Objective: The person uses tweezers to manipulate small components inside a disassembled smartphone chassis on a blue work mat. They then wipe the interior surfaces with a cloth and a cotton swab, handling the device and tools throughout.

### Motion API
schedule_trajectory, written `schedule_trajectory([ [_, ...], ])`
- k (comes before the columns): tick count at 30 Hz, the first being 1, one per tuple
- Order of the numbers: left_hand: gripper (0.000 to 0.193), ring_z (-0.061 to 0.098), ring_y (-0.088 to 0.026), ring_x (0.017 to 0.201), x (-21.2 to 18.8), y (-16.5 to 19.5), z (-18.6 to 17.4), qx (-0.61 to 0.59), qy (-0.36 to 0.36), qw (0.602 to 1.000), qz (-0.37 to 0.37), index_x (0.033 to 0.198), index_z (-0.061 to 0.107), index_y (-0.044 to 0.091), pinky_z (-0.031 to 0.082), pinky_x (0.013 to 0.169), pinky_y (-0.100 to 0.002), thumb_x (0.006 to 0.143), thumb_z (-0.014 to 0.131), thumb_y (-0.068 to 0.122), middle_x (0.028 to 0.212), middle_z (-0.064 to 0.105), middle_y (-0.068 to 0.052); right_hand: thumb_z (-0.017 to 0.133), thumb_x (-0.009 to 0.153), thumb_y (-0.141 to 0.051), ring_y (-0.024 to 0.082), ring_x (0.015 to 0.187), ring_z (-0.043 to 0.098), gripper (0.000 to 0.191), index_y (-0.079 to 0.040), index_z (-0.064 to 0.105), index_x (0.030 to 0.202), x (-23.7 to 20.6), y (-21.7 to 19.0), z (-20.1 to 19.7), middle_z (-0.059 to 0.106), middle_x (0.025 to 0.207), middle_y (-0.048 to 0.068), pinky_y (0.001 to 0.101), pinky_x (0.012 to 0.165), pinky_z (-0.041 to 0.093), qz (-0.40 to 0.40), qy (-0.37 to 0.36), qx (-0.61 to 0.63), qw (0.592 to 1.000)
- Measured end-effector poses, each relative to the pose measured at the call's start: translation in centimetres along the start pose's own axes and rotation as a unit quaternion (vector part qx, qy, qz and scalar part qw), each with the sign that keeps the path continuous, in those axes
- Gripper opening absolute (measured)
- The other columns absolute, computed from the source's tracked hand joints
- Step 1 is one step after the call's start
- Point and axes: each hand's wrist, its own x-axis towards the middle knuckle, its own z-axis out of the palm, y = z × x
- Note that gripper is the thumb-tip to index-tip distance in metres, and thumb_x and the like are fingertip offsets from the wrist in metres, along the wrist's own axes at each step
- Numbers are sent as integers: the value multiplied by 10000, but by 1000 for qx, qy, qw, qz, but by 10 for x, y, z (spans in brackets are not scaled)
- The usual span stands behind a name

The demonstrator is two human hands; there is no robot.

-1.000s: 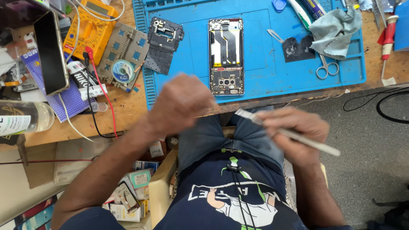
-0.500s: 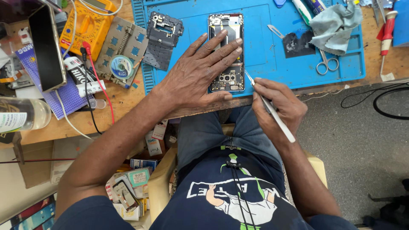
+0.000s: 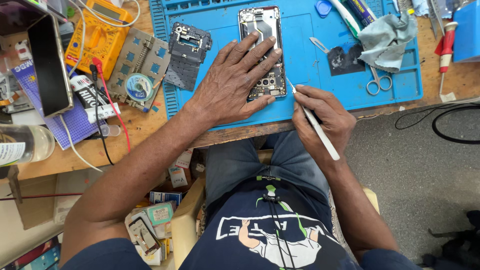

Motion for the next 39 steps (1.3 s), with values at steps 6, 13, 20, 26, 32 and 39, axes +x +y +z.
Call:
schedule_trajectory([
  [6, 812, 210, -309, 1565, 0, 1, -2, 2, 7, 1000, 8, 1643, 310, 203, 182, 1301, -524, 1023, 549, 670, 1691, 280, -74, 772, 946, 49, 221, 1117, 759, 227, -36, 754, 1156, 0, 0, 3, 745, 1225, 125, 304, 939, 638, -15, -4, -23, 1000],
  [13, 810, 214, -304, 1562, 0, 2, -3, -2, 1, 1000, 4, 1639, 318, 210, 178, 1300, -526, 1019, 560, 672, 1690, 275, -63, 737, 900, 74, 221, 1120, 750, 296, -28, 747, 1178, -5, -4, -3, 728, 1248, 122, 306, 944, 626, -4, -33, -27, 999],
  [20, 807, 208, -306, 1562, 0, 2, -5, -1, -6, 1000, 3, 1641, 315, 208, 171, 1297, -530, 1023, 552, 668, 1688, 275, -75, 723, 885, 93, 216, 1119, 753, 278, -29, 757, 1132, -14, -3, -2, 739, 1242, 121, 295, 947, 628, 1, -24, -28, 999],
  [26, 807, 203, -303, 1569, 0, 2, -3, -2, -7, 1000, 0, 1645, 311, 213, 170, 1305, -530, 1028, 542, 679, 1695, 272, -73, 724, 948, 91, 205, 1143, 748, 238, -32, 751, 1150, -15, -2, 0, 737, 1249, 112, 307, 974, 628, 4, -13, -22, 1000],
  [32, 806, 193, -298, 1565, 0, 1, 1, 5, -7, 1000, -2, 1642, 304, 226, 165, 1306, -530, 1023, 529, 692, 1693, 260, -69, 725, 968, 86, 210, 1135, 752, 228, -23, 747, 1167, -11, -3, 3, 733, 1253, 123, 298, 956, 633, 6, -16, -31, 999],
  [39, 802, 192, -307, 1563, -1, 1, -1, 4, -4, 1000, 3, 1640, 301, 226, 170, 1303, -532, 1020, 535, 677, 1692, 262, -72, 726, 958, 82, 225, 1140, 751, 237, -27, 742, 1169, -6, -5, 4, 731, 1262, 118, 315, 952, 636, -13, -19, -43, 999],
])
